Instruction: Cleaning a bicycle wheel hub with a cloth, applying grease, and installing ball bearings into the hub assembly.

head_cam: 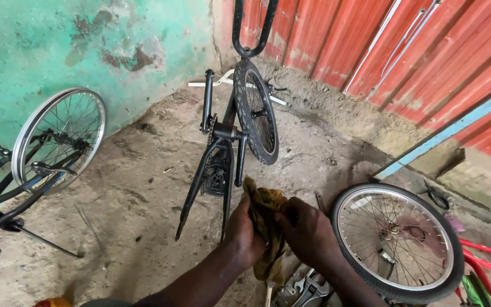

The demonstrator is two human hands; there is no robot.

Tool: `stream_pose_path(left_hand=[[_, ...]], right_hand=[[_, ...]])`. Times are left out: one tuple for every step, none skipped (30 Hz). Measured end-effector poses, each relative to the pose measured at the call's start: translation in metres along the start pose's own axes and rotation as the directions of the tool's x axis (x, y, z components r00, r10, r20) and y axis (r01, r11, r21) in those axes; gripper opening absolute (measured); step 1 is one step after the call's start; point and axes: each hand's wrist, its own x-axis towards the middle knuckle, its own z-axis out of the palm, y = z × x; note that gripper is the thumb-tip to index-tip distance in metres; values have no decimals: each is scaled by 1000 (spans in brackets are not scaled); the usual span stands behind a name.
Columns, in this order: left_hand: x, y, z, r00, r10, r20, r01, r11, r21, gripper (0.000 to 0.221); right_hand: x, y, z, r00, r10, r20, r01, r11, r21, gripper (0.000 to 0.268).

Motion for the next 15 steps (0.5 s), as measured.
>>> stream_pose_path(left_hand=[[5,-1,-4,1000,0,-1,0,1000,0,56],[11,-1,-7,999,-6,36,6,1000,-1,59],[16,-2,-11,997,-12,72,12,1000,-2,61],[16,-2,-10,997,-13,74,13,1000,-2,61],[16,-3,-9,999,-10,48,11,1000,-17,60],[15,-3,-9,1000,-7,21,8,999,-31,60],[14,-3,-9,1000,-8,20,9,999,-31,60],[13,-3,-8,999,-3,32,4,1000,-23,59],[11,-3,-8,999,2,45,-1,1000,-15,60],[7,-2,-5,999,2,45,-1,1000,-16,60],[3,-1,-2,998,11,68,-13,1000,23,57],[-1,-1,2,996,19,91,-24,998,63,55],[-1,-2,1,996,17,92,-23,998,62,55],[0,-2,0,996,2,84,-10,996,92,55],[0,-2,-1,997,-12,76,3,992,122,55]], right_hand=[[4,9,6,1000,0,1,0,1000,1,18],[7,19,12,998,-4,-67,6,999,33,19],[11,28,17,991,-6,-134,15,998,65,22],[12,28,15,991,-6,-136,15,998,64,22],[12,27,13,994,-6,-112,16,996,86,21],[11,26,11,996,-7,-87,16,994,110,21],[11,20,8,996,-6,-87,15,994,110,21],[10,14,3,998,62,-22,-57,982,179,32],[10,8,-1,991,125,48,-133,961,242,43],[8,3,-4,991,126,49,-134,961,241,43],[7,-1,-7,988,147,46,-153,960,235,37],[5,-5,-10,985,169,42,-174,958,229,32],[6,-2,-8,985,170,42,-175,958,228,32],[7,2,-6,990,132,55,-141,966,216,27],[9,5,-4,993,94,68,-106,973,205,21]])
